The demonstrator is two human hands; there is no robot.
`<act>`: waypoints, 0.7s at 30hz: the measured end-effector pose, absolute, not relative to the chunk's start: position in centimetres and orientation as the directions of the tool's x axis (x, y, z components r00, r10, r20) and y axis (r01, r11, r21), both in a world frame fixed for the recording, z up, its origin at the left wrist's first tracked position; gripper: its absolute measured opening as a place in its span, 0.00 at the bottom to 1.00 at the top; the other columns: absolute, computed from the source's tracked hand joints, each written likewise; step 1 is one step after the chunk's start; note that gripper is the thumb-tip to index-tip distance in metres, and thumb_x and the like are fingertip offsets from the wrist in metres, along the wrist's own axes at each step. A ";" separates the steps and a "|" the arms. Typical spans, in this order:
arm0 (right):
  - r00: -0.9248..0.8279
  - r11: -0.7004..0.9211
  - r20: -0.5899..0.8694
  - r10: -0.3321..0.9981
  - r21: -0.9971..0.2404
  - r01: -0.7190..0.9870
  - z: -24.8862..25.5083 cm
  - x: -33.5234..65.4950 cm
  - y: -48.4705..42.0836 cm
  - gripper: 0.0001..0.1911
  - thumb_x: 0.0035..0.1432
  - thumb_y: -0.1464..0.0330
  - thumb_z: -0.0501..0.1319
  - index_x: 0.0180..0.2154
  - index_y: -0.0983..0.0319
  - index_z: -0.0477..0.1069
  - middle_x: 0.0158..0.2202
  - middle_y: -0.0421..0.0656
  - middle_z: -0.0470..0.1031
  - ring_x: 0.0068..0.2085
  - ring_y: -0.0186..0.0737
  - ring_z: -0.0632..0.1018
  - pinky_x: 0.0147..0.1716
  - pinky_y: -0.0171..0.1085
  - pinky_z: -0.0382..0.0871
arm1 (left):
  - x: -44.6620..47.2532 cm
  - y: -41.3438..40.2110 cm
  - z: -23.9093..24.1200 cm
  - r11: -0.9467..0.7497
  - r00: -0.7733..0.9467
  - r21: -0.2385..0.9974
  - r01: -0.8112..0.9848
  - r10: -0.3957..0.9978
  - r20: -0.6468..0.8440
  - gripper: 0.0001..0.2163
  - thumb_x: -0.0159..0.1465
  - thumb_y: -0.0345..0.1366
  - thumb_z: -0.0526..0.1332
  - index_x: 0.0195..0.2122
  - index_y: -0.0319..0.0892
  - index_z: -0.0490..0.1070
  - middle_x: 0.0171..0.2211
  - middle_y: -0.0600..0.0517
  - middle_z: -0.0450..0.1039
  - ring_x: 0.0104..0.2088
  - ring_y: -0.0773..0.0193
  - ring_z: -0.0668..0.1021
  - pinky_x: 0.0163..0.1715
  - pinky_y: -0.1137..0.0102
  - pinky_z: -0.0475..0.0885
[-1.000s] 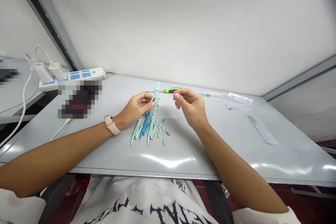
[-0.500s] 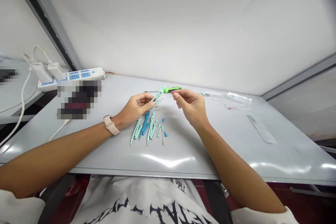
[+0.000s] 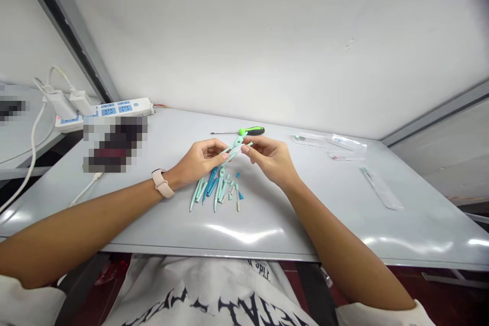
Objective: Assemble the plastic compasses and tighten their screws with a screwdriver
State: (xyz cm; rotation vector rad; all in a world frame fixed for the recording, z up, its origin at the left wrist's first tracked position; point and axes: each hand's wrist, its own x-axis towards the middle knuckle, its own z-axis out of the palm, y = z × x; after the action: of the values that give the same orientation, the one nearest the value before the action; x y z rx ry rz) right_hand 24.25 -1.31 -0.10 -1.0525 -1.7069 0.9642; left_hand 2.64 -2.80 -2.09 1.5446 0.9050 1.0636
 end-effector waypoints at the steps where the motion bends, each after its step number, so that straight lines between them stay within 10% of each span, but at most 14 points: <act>1: -0.272 0.333 0.269 0.924 -0.915 0.226 -0.2 24.1 -1.3 0.20 0.55 0.51 0.71 0.40 0.60 0.81 0.27 0.41 0.75 0.26 0.35 0.71 0.26 0.39 0.68 | 2.6 -2.8 -2.2 -0.214 0.332 0.976 0.029 0.923 0.192 0.13 0.62 0.46 0.69 0.39 0.41 0.77 0.37 0.49 0.78 0.36 0.62 0.77 0.37 0.65 0.72; 21: -0.311 0.382 0.317 0.896 -0.907 0.176 -0.6 23.5 -1.8 0.17 0.60 0.53 0.67 0.39 0.60 0.79 0.31 0.43 0.79 0.26 0.35 0.73 0.26 0.38 0.71 | 2.7 -2.6 -2.3 -0.195 0.337 0.981 -0.017 0.922 0.190 0.11 0.62 0.42 0.70 0.38 0.40 0.76 0.34 0.51 0.76 0.33 0.65 0.75 0.36 0.66 0.71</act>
State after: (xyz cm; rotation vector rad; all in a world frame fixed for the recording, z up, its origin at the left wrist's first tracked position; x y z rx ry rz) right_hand 23.51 -1.78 -0.62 -0.9464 -1.7387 0.9998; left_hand 2.66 -2.62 -2.33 1.5066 0.8622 1.0769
